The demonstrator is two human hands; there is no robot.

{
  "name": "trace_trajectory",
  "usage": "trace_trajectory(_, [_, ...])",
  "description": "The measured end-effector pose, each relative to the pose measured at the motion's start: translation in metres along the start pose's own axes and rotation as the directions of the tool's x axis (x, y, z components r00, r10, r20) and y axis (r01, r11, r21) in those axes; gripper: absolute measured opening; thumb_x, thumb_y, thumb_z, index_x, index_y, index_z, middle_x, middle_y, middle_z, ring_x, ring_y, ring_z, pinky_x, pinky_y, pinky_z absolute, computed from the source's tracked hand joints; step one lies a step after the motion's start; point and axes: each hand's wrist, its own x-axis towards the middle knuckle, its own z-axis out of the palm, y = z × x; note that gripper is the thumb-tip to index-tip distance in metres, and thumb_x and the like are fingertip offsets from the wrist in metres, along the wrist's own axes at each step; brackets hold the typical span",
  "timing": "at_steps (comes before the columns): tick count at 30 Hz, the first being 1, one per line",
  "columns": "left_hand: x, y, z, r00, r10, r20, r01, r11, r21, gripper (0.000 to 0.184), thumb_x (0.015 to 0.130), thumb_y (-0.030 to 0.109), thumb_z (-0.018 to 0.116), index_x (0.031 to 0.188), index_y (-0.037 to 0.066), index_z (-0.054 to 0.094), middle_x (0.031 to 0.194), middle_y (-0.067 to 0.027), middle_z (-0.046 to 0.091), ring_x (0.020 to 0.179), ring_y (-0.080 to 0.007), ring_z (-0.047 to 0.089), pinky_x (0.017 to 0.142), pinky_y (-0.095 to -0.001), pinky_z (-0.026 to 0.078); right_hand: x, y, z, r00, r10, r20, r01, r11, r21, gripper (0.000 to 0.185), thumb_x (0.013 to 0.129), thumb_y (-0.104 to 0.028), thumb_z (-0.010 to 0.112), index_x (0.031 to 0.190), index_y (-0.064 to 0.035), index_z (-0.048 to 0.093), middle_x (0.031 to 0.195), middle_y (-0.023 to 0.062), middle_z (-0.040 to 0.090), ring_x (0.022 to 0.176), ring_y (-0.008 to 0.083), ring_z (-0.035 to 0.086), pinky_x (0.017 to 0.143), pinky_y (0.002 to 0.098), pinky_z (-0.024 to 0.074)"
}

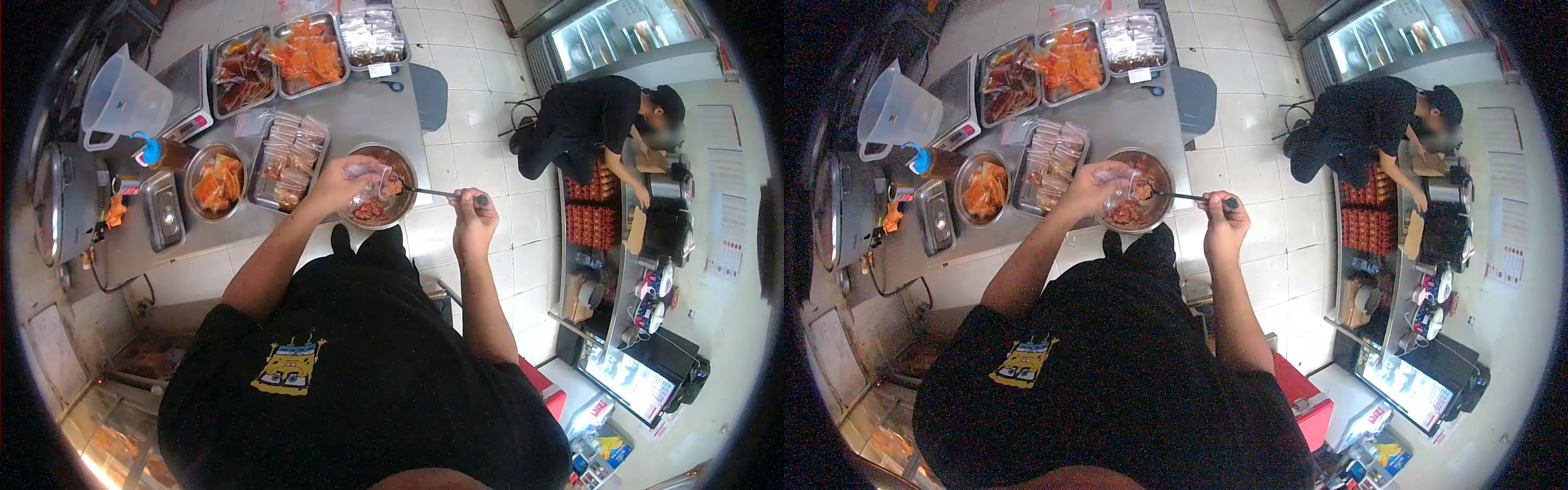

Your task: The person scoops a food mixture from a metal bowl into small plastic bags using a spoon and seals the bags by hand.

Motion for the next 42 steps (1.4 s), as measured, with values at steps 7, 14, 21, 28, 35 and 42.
trace_trajectory(7, [0.005, 0.027, 0.01, 0.999, 0.024, 0.027, -0.026, 0.995, 0.094, 0.029, 0.093, 0.012, 0.077, 0.116, -0.003, 0.071, 0.108, -0.0094, 0.075, 0.095, -0.0143, 0.071, 0.086, -0.0291, 0.056, 0.013, -0.042, 0.019, 1.0, 0.024, 0.018, -0.023, 0.998, -0.065, 0.008, 0.099, -0.005, 0.068, 0.1, 0.0028, 0.067, 0.097, 0.0141, 0.072, 0.084, 0.0199, 0.071, 0.08, 0.0331, 0.0605])
trace_trajectory(14, [-0.003, 0.055, 0.021, 0.987, -0.088, 0.138, 0.142, 0.877, -0.46, 0.032, 0.1, 0.017, 0.07, 0.125, -0.002, 0.066, 0.112, -0.0109, 0.074, 0.097, -0.0199, 0.071, 0.085, -0.0323, 0.057, 0.002, -0.084, 0.047, 0.929, -0.326, 0.178, 0.361, 0.903, -0.231, 0.007, 0.097, -0.002, 0.07, 0.098, 0.0042, 0.067, 0.095, 0.0162, 0.073, 0.083, 0.0202, 0.071, 0.079, 0.0309, 0.0587])
trace_trajectory(21, [-0.022, 0.092, 0.028, 0.996, 0.092, -0.008, -0.085, 0.874, -0.478, 0.027, 0.102, 0.01, 0.063, 0.125, -0.005, 0.062, 0.116, -0.0136, 0.071, 0.104, -0.0211, 0.071, 0.092, -0.0319, 0.057, -0.016, -0.117, 0.081, 0.677, -0.624, 0.391, 0.73, 0.636, -0.249, 0.005, 0.094, 0.003, 0.07, 0.092, 0.0053, 0.065, 0.092, 0.0193, 0.072, 0.082, 0.0244, 0.073, 0.073, 0.0333, 0.0605])
trace_trajectory(28, [-0.035, 0.106, 0.022, 0.992, 0.086, -0.095, -0.125, 0.823, -0.554, 0.029, 0.1, 0.012, 0.069, 0.125, -0.001, 0.063, 0.113, -0.0096, 0.071, 0.099, -0.0162, 0.07, 0.085, -0.0295, 0.056, -0.039, -0.147, 0.112, 0.37, -0.733, 0.57, 0.929, 0.302, -0.214, 0.009, 0.083, 0.013, 0.066, 0.087, 0.0051, 0.064, 0.082, 0.019, 0.07, 0.079, 0.0316, 0.075, 0.071, 0.0373, 0.0619])
trace_trajectory(35, [-0.037, 0.118, 0.022, 0.971, 0.207, -0.122, -0.233, 0.68, -0.695, 0.033, 0.098, 0.013, 0.07, 0.127, 0.001, 0.061, 0.111, -0.0081, 0.071, 0.099, -0.016, 0.069, 0.084, -0.0292, 0.055, -0.06, -0.166, 0.132, 0.206, -0.711, 0.673, 0.977, 0.116, -0.177, 0.018, 0.076, 0.015, 0.071, 0.089, 0.0049, 0.064, 0.088, 0.0165, 0.07, 0.081, 0.0334, 0.075, 0.072, 0.0394, 0.0646])
trace_trajectory(42, [-0.049, 0.125, 0.022, 0.98, 0.199, 0.013, -0.123, 0.657, -0.744, 0.044, 0.097, 0.01, 0.072, 0.137, 0.004, 0.055, 0.124, -0.0085, 0.067, 0.111, -0.0199, 0.065, 0.097, -0.039, 0.055, -0.069, -0.181, 0.144, 0.186, -0.651, 0.736, 0.982, 0.098, -0.161, 0.021, 0.073, 0.016, 0.071, 0.09, 0.0059, 0.064, 0.087, 0.0165, 0.07, 0.08, 0.0328, 0.075, 0.071, 0.0383, 0.0641])
